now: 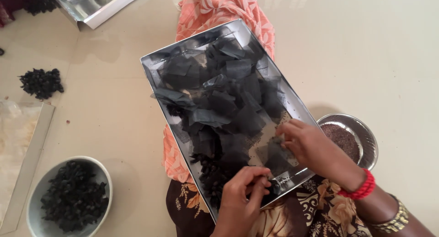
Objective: The person picks up a piece of black paper from a metal tray and places a small amount of dark material into it from a bowl, then rolls the paper and secures it by hand.
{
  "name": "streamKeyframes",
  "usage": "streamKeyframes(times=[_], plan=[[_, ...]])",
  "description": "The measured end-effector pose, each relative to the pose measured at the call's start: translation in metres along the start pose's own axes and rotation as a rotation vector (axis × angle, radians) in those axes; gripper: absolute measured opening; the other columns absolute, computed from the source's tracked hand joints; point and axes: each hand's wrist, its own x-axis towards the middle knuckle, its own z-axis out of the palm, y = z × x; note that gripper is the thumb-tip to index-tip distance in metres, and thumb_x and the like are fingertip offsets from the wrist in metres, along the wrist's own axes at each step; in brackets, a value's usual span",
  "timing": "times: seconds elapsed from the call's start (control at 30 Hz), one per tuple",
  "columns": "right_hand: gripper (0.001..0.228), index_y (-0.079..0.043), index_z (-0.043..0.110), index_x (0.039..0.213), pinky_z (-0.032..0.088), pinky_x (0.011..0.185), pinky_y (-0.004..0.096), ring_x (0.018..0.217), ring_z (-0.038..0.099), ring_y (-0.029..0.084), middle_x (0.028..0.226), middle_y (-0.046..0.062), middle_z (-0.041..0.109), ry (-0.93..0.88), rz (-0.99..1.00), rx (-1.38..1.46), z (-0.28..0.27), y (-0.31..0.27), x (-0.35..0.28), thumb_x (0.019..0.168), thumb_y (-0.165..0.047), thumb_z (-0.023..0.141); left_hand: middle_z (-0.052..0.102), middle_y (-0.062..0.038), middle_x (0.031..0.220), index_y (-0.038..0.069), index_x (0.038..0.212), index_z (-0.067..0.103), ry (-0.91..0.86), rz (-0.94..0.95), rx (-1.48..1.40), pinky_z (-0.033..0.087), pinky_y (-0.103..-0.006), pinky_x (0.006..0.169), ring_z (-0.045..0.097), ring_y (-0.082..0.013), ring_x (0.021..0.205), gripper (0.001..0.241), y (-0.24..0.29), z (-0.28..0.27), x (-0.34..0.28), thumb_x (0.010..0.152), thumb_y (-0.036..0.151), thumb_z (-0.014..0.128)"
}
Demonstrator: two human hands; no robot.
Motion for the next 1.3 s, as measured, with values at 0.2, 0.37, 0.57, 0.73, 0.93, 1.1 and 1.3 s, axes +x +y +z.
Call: streamKeyframes(times=[0.2, 0.37, 0.57, 0.73, 0.93, 1.1, 1.3], plan=[[0.033, -0.007, 0.069, 0.116, 0.058, 0.063, 0.033, 0.071, 0.076, 0.019, 0.093, 0.006, 0.073, 0.201, 0.041, 0.131, -0.032, -0.037, -0.02, 0.083, -0.009, 0.072, 0.073, -0.01, 0.102, -0.001, 0.12, 0.067, 0.174, -0.043, -0.04, 0.06, -0.0266, 0.081, 0.072, -0.0148, 0.092, 0.024, 0.022, 0.006, 0.009, 0.096, 0.005, 0.065], [0.023, -0.006, 0.072, 0.108, 0.053, 0.063, 0.038, 0.073, 0.069, 0.024, 0.091, 0.009, 0.069, 0.377, 0.071, 0.02, -0.041, -0.05, -0.026, 0.085, -0.005, 0.074, 0.067, -0.014, 0.124, 0.0, 0.128, 0.061, 0.23, 0.193, 0.208, 0.053, -0.0326, 0.097, 0.066, -0.0188, 0.114, 0.036, 0.051, 0.017, 0.026, 0.094, 0.01, 0.07], [0.026, -0.008, 0.076, 0.107, 0.053, 0.058, 0.034, 0.07, 0.068, 0.019, 0.087, 0.004, 0.073, 0.321, 0.096, 0.197, -0.04, -0.051, -0.037, 0.08, -0.007, 0.078, 0.068, -0.013, 0.124, 0.001, 0.127, 0.057, 0.097, -0.052, -0.159, 0.054, -0.0329, 0.097, 0.067, -0.0194, 0.114, 0.038, 0.033, 0.026, 0.045, 0.093, 0.011, 0.07], [0.025, -0.006, 0.075, 0.108, 0.057, 0.07, 0.028, 0.084, 0.073, 0.016, 0.098, 0.005, 0.075, 0.284, -0.061, 0.336, -0.04, 0.001, -0.054, 0.082, -0.006, 0.077, 0.076, -0.016, 0.104, -0.007, 0.114, 0.065, 0.0, -0.246, -0.436, 0.061, -0.0339, 0.082, 0.075, -0.0231, 0.091, 0.021, 0.014, 0.032, 0.049, 0.1, 0.008, 0.061], [0.024, -0.009, 0.075, 0.118, 0.058, 0.09, 0.038, 0.096, 0.075, 0.026, 0.11, 0.012, 0.078, 0.323, 0.751, 0.105, 0.003, 0.172, -0.083, 0.098, -0.017, 0.066, 0.079, -0.016, 0.104, -0.007, 0.11, 0.06, 0.035, -0.358, -0.455, 0.065, -0.0359, 0.083, 0.079, -0.0245, 0.092, 0.018, 0.017, 0.039, 0.051, 0.098, 0.007, 0.057], [0.041, -0.002, 0.071, 0.115, 0.057, 0.083, 0.048, 0.098, 0.069, 0.038, 0.108, 0.021, 0.071, 0.106, 0.594, -0.306, 0.088, 0.242, -0.13, 0.077, -0.019, 0.076, 0.078, -0.017, 0.108, -0.006, 0.118, 0.064, -0.017, -0.396, -0.517, 0.064, -0.035, 0.085, 0.078, -0.0235, 0.095, 0.026, 0.007, 0.039, 0.049, 0.1, 0.009, 0.054], [0.024, -0.011, 0.076, 0.113, 0.059, 0.086, 0.046, 0.098, 0.073, 0.035, 0.108, 0.015, 0.074, 0.069, 0.735, -0.331, 0.093, 0.22, -0.131, 0.093, -0.009, 0.062, 0.077, -0.016, 0.112, -0.007, 0.123, 0.065, -0.039, -0.424, -0.536, 0.063, -0.0339, 0.083, 0.076, -0.0217, 0.095, 0.03, 0.004, 0.042, 0.051, 0.099, 0.008, 0.054]])
